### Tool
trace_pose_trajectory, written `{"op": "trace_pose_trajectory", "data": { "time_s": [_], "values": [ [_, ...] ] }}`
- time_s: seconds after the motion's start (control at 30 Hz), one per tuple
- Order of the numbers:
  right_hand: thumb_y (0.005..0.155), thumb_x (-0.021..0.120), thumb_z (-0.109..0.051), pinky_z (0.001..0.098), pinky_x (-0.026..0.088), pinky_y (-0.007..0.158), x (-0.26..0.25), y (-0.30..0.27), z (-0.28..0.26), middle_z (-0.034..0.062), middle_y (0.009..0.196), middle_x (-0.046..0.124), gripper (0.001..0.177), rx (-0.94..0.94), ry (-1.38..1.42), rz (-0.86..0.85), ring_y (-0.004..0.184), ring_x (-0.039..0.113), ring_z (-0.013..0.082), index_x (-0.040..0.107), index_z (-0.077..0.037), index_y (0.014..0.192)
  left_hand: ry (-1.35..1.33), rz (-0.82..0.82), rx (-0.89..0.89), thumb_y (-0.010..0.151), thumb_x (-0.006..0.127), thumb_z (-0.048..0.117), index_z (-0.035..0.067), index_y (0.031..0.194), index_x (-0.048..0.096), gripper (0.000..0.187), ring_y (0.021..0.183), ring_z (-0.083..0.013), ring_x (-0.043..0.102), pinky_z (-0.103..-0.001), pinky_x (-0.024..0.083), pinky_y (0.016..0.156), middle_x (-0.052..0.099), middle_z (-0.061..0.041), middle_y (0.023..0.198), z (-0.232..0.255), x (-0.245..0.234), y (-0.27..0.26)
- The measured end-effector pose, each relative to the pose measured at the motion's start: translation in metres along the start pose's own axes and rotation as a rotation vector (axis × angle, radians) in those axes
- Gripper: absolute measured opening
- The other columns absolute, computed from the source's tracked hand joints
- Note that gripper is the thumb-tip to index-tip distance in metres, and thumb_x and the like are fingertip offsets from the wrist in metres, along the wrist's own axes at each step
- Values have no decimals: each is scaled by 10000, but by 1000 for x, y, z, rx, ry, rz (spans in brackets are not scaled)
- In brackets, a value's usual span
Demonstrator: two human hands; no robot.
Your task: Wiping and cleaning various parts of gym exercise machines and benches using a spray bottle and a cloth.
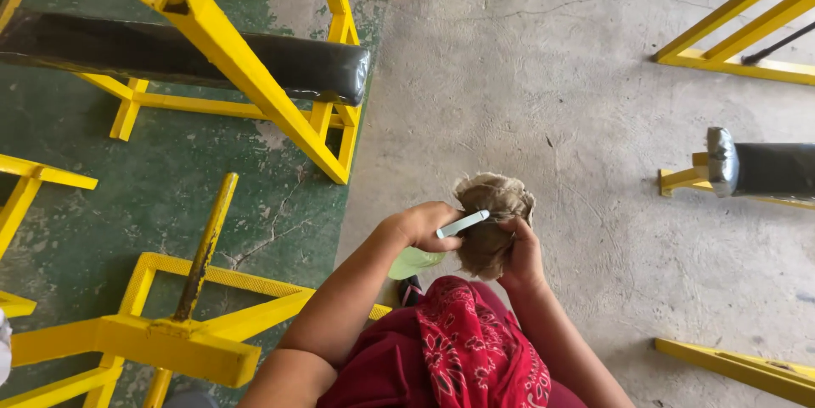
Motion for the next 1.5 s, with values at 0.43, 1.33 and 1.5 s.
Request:
{"op": "trace_pose_trajectory", "data": {
  "time_s": [0.43,1.33,1.5],
  "values": [
    [1035,476,-213,368,559,662,22,186,-115,135,838,716,310,127,-208,-135,738,678,249,661,30,977,-42,132,-92,781,742,336,76,1180,644,487,1020,-391,673,-466,528,894,711,-194,1089,-75,-84,140],
    [991,478,-176,474,520,1049,182,533,-298,170,1217,718,396,424,-260,-289,1130,675,320,615,58,1279,-139,564,-181,767,761,158,57,1194,635,457,1075,-397,675,-453,545,931,706,-204,1133,-208,-395,330],
    [1045,452,-246,482,513,1043,240,621,-335,167,1245,696,422,312,-220,-274,1156,661,318,589,33,1331,-90,475,-156,743,805,181,49,1143,649,449,1014,-403,688,-457,548,891,721,-207,1062,-268,-485,388]
  ]
}}
Point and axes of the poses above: each hand's wrist, its own y-axis towards the middle knuckle, its own x-axis out of the palm, z = x × y, the point moved 6 cm from there along y, towards the middle knuckle
